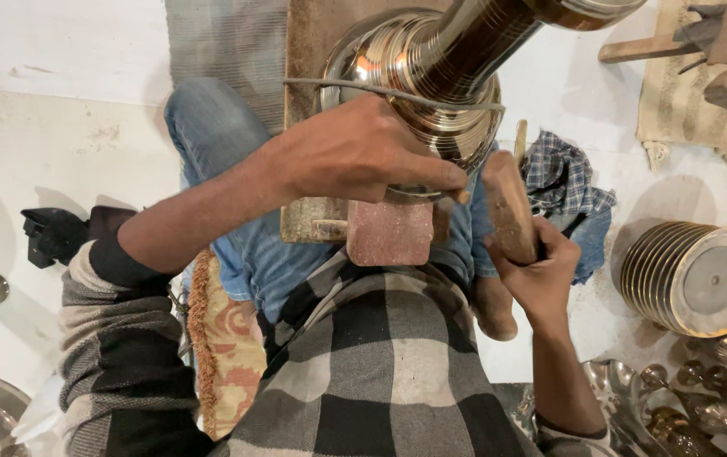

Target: The person sits on the floor with a brass vessel on their lap and hammers its surface using a wooden mallet and a stone, repositioning the vessel and tools between strikes to work the metal surface.

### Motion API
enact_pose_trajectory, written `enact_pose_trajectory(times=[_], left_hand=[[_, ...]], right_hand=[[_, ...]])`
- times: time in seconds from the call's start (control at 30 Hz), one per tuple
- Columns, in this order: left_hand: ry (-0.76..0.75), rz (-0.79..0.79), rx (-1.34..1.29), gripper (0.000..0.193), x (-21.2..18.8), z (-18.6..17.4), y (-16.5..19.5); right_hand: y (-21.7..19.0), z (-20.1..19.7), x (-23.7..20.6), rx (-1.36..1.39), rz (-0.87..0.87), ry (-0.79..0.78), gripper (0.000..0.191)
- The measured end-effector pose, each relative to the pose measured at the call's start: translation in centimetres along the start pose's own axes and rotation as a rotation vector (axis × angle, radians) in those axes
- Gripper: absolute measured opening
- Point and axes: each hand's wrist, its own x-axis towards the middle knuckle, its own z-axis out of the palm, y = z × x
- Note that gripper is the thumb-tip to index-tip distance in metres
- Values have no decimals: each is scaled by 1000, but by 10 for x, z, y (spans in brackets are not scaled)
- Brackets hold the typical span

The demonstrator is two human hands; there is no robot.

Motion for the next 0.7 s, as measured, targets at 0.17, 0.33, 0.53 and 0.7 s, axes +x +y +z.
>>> enact_pose_trajectory(times=[0.17, 0.33, 0.53, 0.7], left_hand=[[-110, 3, -47, 38, 9, -5, 2], [-86, 47, -14, 40, 7, -3, 4], [34, -7, 69, 45, -10, 12, 3], [79, -136, 132, 42, -25, 30, 2]], right_hand=[[-6, 4, 0, 260, -294, 232, 16], [-19, 0, 10, -82, -451, 199, 19], [-32, -25, 26, -199, -422, 69, 18], [-55, -53, 44, -562, -490, -36, 27]])
